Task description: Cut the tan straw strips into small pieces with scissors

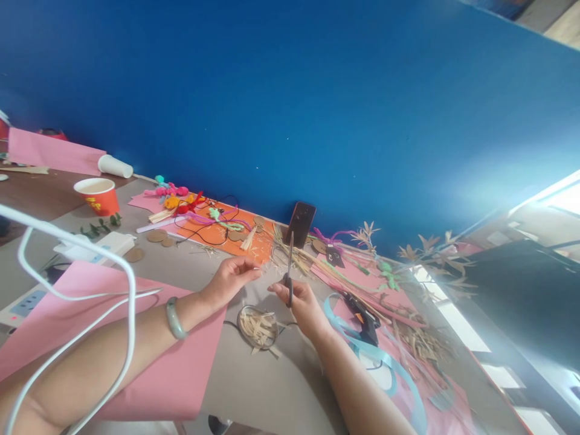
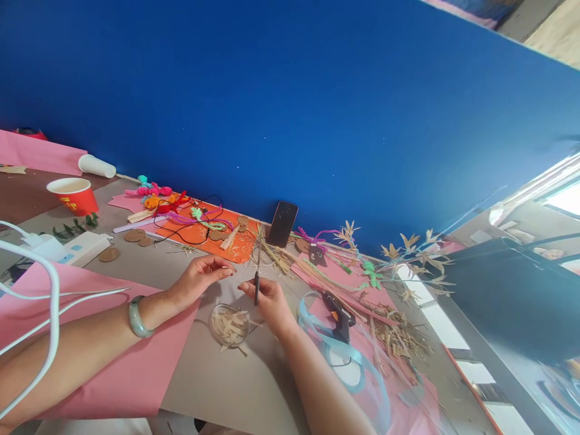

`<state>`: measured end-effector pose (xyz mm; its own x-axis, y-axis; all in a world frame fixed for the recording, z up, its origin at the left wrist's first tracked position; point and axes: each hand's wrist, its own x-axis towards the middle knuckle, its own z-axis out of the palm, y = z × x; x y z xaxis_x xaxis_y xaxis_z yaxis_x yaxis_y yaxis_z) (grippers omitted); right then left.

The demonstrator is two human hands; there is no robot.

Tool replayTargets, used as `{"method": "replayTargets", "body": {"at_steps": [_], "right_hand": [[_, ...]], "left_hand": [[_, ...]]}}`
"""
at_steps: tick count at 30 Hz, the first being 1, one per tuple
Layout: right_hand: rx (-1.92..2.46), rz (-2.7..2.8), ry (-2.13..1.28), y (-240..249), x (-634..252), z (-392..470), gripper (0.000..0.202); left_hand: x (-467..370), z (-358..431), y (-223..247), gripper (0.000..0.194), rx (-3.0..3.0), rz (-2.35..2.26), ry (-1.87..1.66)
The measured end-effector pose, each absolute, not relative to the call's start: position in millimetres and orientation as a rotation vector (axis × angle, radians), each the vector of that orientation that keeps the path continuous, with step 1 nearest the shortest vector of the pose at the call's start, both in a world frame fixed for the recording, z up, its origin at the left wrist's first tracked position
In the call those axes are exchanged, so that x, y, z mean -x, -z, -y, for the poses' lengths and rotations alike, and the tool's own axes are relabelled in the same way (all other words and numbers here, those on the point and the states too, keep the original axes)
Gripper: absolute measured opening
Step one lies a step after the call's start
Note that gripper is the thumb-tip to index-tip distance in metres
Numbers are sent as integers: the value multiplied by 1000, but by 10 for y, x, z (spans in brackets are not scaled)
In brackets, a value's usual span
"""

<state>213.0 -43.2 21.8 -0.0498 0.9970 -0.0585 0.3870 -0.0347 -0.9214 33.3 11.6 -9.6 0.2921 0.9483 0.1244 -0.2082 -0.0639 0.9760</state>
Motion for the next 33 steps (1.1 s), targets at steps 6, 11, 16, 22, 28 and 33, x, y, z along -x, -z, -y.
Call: {"method": "replayTargets", "body": {"at_steps": [6, 11, 16, 22, 28, 33], "right_hand": [[1459, 1480, -1001, -151, -2057, 437, 30], [1528, 1659, -459, -46, -2091, 430, 25], [1509, 1850, 99, -24, -2142, 476, 16], [1471, 1940, 398, -7, -2173, 507, 10], [1405, 2072, 572, -3, -2153, 556, 14], [1371, 2217, 611, -82, -2098, 620, 19]], "left_hand": [[-332, -116, 164, 20, -1347, -692, -1063], [-356, -139, 205, 27, -1282, -730, -962], [-331, -121, 172, 33, -1342, -695, -777], [-268, -47, 52, 35, -1415, -634, -592], [-363, -87, 138, 30, -1242, -682, -756], [-367, -123, 146, 25, -1287, -718, -781]]}}
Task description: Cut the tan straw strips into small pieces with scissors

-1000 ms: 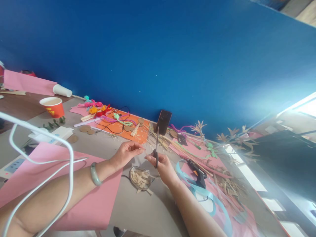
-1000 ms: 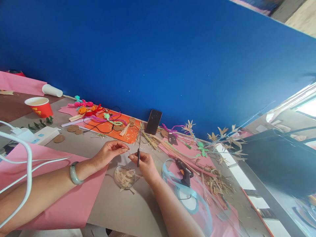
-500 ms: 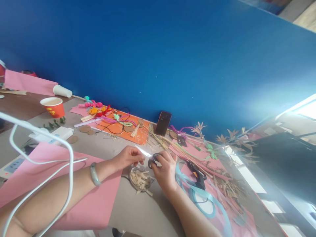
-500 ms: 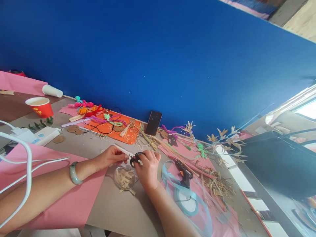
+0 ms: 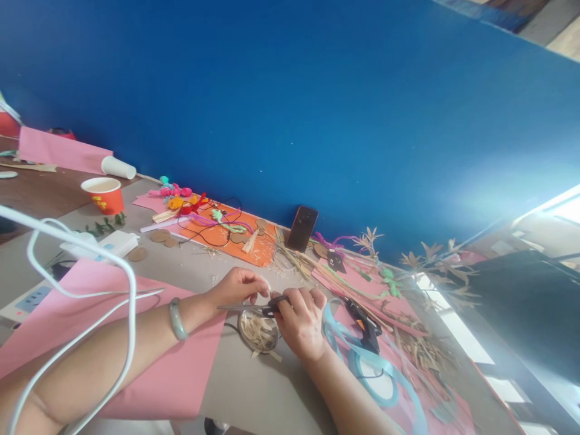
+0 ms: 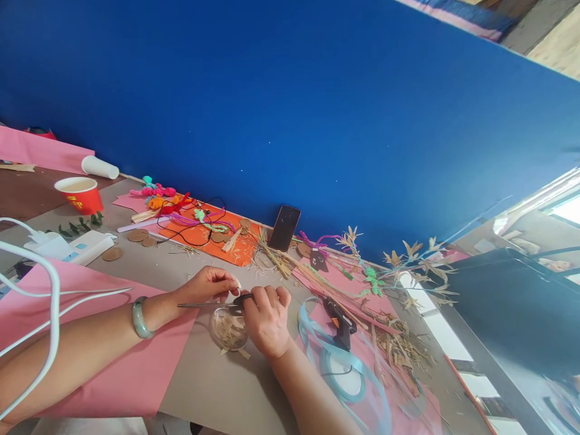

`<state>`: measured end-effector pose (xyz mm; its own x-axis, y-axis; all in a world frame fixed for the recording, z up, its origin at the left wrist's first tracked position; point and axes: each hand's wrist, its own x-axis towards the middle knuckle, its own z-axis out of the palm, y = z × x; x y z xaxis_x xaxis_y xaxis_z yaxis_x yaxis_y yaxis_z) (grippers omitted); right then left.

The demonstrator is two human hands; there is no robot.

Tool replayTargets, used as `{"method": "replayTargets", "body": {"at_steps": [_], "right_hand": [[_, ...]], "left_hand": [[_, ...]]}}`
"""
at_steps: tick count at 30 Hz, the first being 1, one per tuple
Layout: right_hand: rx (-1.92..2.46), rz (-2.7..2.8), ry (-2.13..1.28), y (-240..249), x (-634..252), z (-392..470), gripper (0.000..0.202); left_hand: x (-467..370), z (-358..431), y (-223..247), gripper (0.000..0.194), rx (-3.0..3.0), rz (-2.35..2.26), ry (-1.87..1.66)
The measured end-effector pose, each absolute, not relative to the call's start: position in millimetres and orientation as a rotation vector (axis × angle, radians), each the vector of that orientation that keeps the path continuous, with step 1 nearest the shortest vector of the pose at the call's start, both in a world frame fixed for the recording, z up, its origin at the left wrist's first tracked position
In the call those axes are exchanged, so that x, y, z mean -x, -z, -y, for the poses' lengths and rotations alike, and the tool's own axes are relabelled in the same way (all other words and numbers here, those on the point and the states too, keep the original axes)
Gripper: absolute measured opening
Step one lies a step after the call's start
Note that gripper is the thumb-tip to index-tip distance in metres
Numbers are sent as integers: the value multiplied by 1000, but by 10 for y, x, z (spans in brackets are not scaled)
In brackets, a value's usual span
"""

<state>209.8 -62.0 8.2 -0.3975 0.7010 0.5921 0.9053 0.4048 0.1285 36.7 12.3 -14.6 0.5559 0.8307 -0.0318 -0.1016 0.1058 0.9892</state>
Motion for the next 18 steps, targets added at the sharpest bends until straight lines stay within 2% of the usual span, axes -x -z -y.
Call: {"method": "replayTargets", "body": {"at_steps": [5, 8, 12, 18], "right_hand": [[1355, 2250, 656, -93, -2084, 622, 25], [1348, 2225, 604, -71, -2095, 599, 21], [1392, 2123, 361, -87, -2130, 541, 15], [1549, 2050, -118, -204, -2245, 418, 26]], "left_hand": [[-333, -133, 139, 24, -1310, -750, -804], [-333, -140, 149, 23, -1312, -754, -815], [-326, -128, 119, 24, -1309, -730, -882], [-306, -121, 69, 26, -1365, -691, -916]]}}
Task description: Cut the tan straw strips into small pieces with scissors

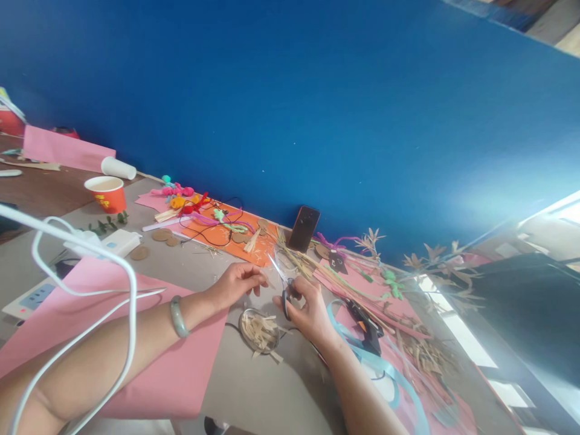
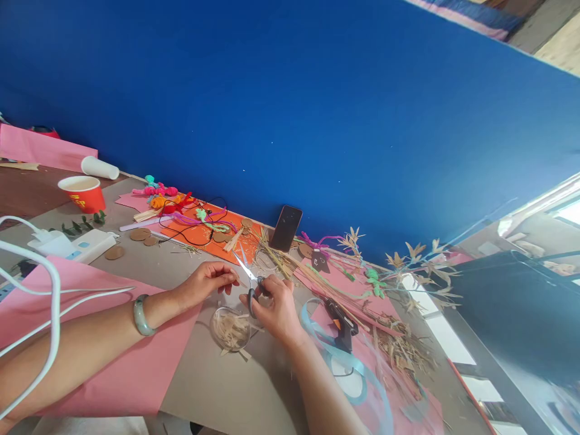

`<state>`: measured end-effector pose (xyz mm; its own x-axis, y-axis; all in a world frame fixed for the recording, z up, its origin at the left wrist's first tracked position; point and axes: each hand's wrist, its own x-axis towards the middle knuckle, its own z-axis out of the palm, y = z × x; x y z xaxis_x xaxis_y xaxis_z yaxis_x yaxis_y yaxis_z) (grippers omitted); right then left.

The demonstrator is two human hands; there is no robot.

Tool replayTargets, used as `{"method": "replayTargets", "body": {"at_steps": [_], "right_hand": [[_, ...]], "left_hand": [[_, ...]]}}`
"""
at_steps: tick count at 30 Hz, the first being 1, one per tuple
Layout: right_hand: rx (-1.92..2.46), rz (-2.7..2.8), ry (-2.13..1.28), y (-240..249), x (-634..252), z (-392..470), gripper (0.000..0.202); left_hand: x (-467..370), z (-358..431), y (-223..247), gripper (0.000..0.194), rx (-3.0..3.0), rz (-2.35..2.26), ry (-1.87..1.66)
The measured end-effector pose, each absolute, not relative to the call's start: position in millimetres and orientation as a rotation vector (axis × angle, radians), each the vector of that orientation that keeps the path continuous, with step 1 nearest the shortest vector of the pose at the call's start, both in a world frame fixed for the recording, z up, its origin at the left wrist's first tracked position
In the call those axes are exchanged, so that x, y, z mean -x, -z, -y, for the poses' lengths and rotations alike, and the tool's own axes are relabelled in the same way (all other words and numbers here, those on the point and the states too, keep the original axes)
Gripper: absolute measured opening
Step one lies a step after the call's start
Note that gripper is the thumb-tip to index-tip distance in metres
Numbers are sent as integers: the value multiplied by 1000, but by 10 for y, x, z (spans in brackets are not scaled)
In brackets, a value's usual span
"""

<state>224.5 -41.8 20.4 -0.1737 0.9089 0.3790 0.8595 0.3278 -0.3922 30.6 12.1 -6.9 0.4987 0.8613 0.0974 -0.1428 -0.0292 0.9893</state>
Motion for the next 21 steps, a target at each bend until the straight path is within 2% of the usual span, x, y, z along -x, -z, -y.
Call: {"method": "replayTargets", "body": {"at_steps": [5, 14, 21], "right_hand": [[1601, 2220, -354, -257, -2298, 389, 30], [1587, 2329, -415, -272, -2335, 384, 32], [1589, 2326, -335, -273, -2396, 365, 33]], "left_hand": [[-324, -128, 116, 23, -1418, -733, -935], [-322, -107, 112, 16, -1479, -711, -970], [-314, -83, 85, 17, -1504, -707, -973]]}}
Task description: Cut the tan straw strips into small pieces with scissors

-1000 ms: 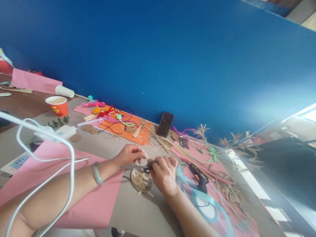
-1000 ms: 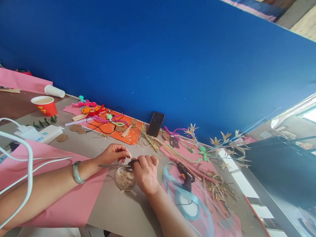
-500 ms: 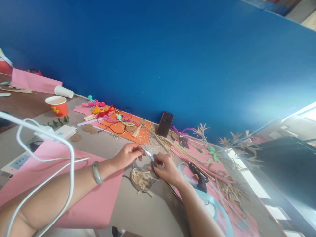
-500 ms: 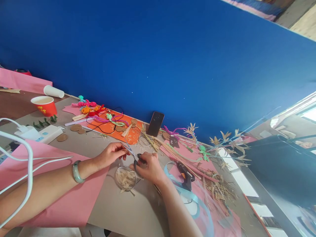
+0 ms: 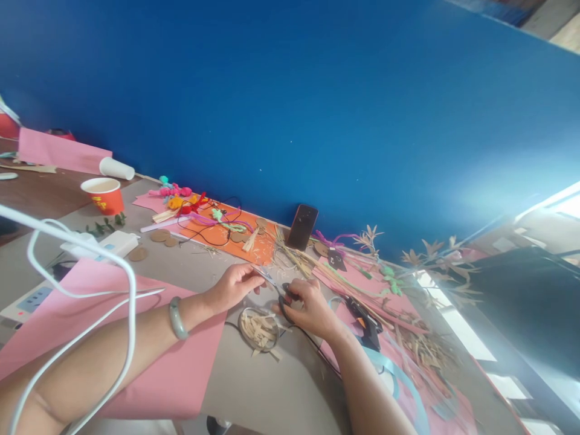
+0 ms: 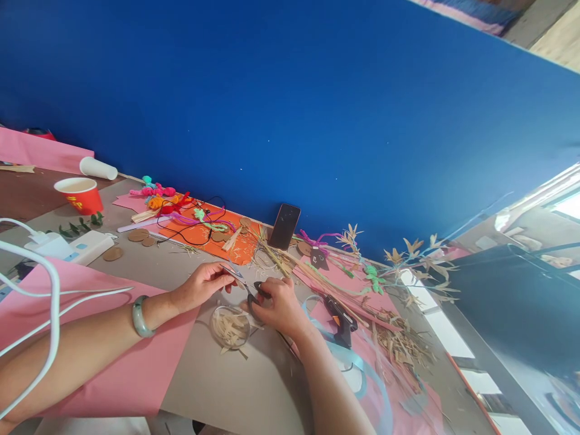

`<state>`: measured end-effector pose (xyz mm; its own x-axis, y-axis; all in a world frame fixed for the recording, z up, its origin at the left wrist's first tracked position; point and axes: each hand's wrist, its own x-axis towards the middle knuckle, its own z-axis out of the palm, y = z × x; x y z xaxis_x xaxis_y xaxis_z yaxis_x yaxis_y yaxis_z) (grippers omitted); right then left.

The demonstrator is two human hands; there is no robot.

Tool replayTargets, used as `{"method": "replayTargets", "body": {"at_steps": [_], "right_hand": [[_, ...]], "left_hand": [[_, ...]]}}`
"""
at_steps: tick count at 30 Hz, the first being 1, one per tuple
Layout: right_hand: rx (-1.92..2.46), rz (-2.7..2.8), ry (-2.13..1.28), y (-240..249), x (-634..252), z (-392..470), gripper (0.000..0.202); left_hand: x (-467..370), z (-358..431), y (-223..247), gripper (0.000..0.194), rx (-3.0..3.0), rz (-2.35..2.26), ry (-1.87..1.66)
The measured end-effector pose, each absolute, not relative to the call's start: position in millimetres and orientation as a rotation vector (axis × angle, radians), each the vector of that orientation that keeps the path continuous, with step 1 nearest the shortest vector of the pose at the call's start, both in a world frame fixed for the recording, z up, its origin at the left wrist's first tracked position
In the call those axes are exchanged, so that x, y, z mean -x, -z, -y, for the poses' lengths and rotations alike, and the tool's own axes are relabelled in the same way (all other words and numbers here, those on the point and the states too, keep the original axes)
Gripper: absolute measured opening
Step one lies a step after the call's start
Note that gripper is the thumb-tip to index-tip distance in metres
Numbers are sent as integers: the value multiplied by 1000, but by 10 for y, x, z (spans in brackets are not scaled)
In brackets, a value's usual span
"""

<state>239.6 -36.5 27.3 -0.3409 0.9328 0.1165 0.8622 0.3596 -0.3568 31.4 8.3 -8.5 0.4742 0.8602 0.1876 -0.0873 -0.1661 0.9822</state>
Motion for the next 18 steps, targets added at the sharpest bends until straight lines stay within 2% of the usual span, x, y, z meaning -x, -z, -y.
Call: {"method": "replayTargets", "body": {"at_steps": [18], "right_hand": [[1530, 2371, -418, -331, -2468, 361, 33]], "left_hand": [[-301, -97, 123, 18, -1520, -656, -942]]}}
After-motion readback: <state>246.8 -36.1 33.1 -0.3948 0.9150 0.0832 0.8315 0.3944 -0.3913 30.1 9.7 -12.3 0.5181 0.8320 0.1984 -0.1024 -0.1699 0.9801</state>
